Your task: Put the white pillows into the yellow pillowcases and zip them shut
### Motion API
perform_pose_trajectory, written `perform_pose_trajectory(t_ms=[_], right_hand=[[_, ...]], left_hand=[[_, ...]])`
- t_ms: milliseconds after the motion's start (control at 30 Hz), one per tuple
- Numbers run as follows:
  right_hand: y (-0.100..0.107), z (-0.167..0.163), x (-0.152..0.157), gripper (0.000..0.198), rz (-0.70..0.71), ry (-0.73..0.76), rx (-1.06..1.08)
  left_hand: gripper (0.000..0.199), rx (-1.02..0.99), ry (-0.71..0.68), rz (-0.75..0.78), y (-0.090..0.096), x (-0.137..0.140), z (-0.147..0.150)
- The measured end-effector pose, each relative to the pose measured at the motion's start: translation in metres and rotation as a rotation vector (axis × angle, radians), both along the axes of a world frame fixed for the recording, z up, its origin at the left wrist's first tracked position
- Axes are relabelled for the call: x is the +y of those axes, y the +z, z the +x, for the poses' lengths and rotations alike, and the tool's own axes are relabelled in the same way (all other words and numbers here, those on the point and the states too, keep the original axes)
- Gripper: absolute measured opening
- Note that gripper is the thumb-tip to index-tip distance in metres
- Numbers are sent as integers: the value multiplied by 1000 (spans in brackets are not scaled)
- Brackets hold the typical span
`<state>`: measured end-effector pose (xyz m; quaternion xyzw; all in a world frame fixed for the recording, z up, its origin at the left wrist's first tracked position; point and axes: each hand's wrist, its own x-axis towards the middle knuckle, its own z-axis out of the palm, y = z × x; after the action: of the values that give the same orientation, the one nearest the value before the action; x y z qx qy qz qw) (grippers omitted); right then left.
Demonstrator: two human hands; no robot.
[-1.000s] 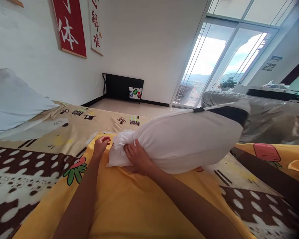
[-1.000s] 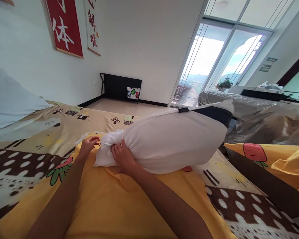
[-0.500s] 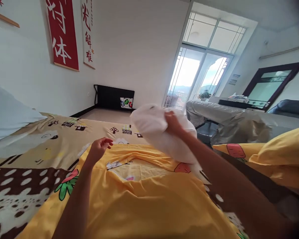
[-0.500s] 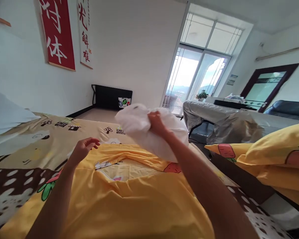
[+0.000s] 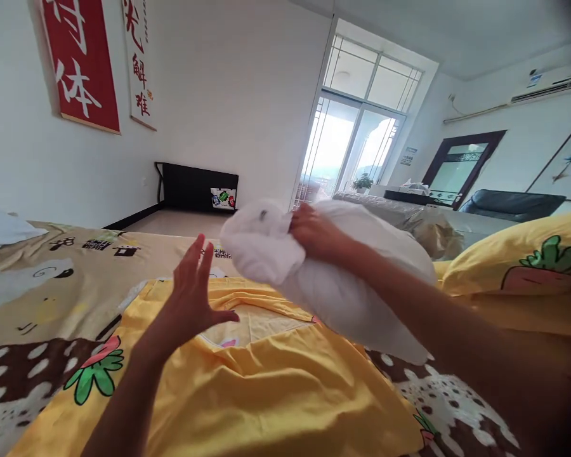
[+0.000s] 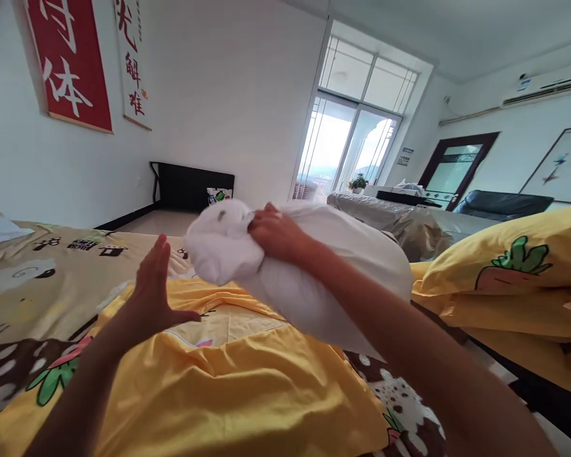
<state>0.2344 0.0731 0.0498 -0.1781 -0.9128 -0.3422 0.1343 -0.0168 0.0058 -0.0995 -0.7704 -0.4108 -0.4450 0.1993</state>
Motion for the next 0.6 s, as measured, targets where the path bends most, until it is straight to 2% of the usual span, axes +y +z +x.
perform_pose_trajectory(t_ms=[67,167,267,400,467,600], right_hand=[[-34,-9,3,24,-123,-8,-50],[-83,-13,8,20,-302,22,-28],[-117,-16,10,17,-430,47,26],[-136,-25,9,8,-503,72,18],[-139,-29,10,3,-514,57,9],[-135,-29,16,14,-556,-17,53]], left_hand=[[130,62,-41,73,-1,-4,22],[129,114,-64,2,-8,1,39],[138,33,-134,-219,-20,16,32],[138,-242,-383,-640,-32,35,16],[123,-343,-454,-766,-34,41,14],[50,-486,-401,-823,-34,46,20]])
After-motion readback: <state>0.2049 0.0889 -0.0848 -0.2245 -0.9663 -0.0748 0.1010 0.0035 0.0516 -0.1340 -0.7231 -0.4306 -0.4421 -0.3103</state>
